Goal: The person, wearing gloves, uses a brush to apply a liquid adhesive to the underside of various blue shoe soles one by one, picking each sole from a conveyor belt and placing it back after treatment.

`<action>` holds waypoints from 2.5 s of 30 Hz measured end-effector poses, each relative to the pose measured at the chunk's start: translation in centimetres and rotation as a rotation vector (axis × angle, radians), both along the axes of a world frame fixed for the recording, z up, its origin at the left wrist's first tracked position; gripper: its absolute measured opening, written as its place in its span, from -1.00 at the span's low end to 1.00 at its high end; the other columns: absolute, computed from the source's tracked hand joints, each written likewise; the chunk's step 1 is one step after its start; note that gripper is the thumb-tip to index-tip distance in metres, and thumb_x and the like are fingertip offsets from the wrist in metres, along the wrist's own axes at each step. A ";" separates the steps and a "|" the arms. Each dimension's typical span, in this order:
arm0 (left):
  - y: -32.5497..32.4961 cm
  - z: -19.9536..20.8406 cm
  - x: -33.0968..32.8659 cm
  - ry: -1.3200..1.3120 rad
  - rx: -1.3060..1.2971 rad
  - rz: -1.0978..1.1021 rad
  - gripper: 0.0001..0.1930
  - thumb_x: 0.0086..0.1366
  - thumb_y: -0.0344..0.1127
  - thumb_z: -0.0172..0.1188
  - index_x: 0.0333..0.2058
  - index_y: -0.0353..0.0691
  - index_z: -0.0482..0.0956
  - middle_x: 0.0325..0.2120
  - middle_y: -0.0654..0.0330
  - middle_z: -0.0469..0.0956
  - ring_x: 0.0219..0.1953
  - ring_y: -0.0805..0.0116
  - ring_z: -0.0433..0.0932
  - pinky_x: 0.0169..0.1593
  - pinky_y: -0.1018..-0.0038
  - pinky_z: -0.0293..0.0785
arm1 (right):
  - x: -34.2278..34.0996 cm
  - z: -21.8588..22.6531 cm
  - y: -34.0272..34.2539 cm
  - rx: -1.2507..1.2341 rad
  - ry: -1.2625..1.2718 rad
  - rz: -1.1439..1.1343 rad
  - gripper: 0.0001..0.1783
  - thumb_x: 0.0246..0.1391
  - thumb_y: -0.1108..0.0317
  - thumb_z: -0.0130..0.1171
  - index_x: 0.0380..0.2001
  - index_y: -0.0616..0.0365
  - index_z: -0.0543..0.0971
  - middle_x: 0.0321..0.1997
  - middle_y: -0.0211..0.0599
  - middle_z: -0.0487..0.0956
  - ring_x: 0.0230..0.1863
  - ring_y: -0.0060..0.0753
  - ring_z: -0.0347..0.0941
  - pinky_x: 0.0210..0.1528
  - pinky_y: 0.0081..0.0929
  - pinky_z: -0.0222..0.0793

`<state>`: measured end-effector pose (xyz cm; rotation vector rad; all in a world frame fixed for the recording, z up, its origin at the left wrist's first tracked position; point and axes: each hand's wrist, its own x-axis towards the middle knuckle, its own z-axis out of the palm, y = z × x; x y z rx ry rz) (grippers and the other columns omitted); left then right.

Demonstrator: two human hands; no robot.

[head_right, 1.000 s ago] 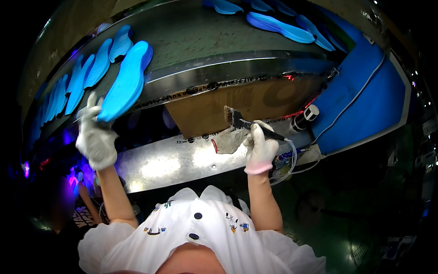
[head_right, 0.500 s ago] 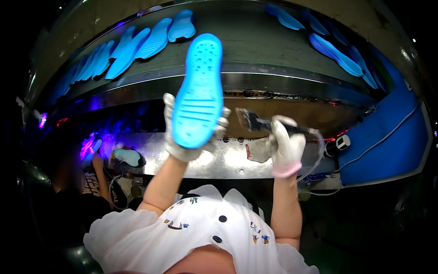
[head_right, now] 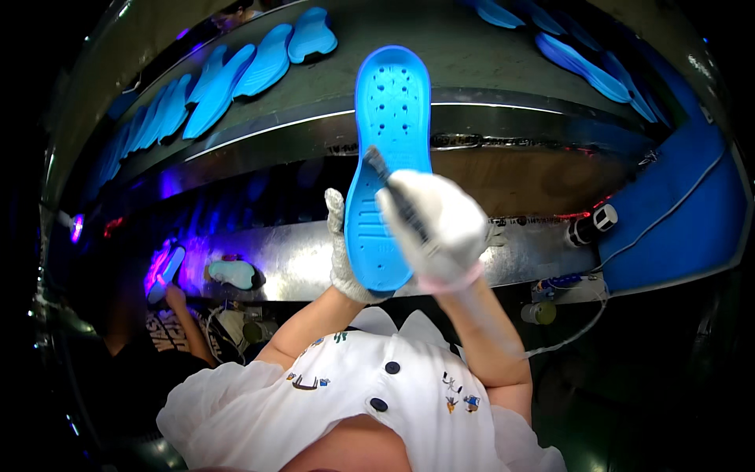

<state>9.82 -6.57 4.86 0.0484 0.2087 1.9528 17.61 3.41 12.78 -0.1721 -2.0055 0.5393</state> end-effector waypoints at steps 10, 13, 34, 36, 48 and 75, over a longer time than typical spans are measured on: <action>-1.4 0.0 -3.5 0.127 0.071 -0.133 0.22 -0.02 0.76 -0.14 0.30 -0.28 0.24 0.06 -0.22 0.49 -0.04 -0.07 0.60 0.01 0.03 0.62 | -0.1 -1.8 -5.2 0.086 -0.100 0.114 -0.79 -0.05 0.52 0.34 -0.27 0.14 0.66 -0.34 -0.21 0.65 -0.39 -0.27 0.63 -0.29 -0.42 0.56; -2.1 -0.4 -5.8 0.135 0.176 -0.228 0.26 -0.02 0.77 -0.15 0.30 -0.32 0.22 0.08 -0.25 0.46 0.02 -0.08 0.56 0.03 0.05 0.61 | -0.4 -0.5 -6.8 -0.185 -0.141 0.208 -0.78 -0.04 0.58 0.31 -0.26 0.16 0.65 -0.33 -0.20 0.66 -0.40 -0.25 0.63 -0.29 -0.42 0.55; -0.7 0.3 -12.9 0.209 0.071 -0.802 0.01 0.17 0.54 0.03 0.35 -0.16 0.22 0.04 -0.28 0.50 -0.23 -0.21 0.66 -0.35 -0.01 0.70 | -0.1 -3.7 -10.3 -0.620 -0.152 -0.085 -0.77 -0.04 0.62 0.34 -0.25 0.22 0.68 -0.26 -0.19 0.70 -0.30 -0.39 0.65 -0.22 -0.49 0.55; -0.1 -1.9 -14.1 0.158 0.098 -0.955 0.03 0.15 0.54 0.05 0.36 -0.18 0.24 0.15 -0.30 0.42 -0.01 -0.32 0.57 -0.16 -0.10 0.65 | 0.7 -3.7 -10.2 -0.167 -0.303 0.153 -0.73 -0.11 0.58 0.40 -0.25 0.20 0.68 -0.21 -0.14 0.69 -0.25 -0.21 0.67 -0.19 -0.41 0.56; 0.1 -0.4 -15.9 0.452 -0.136 -0.821 -0.60 0.35 0.10 0.21 -0.07 -0.08 0.59 -0.16 0.18 0.63 -0.15 0.37 0.62 -0.13 0.37 0.64 | 0.6 -2.2 -10.7 -0.261 -0.380 0.107 -0.75 -0.09 0.55 0.41 -0.26 0.21 0.68 -0.18 -0.09 0.69 -0.26 -0.18 0.68 -0.15 -0.50 0.58; -0.3 4.2 -14.6 0.776 -0.233 -0.433 -0.31 0.35 0.28 0.06 0.16 -0.21 0.52 -0.02 0.10 0.61 0.02 0.33 0.58 0.09 0.31 0.55 | 4.6 0.6 -3.3 -0.026 -0.480 0.336 -0.67 -0.23 0.47 0.46 -0.27 0.14 0.70 -0.20 -0.20 0.71 -0.40 -0.23 0.60 -0.31 -0.45 0.53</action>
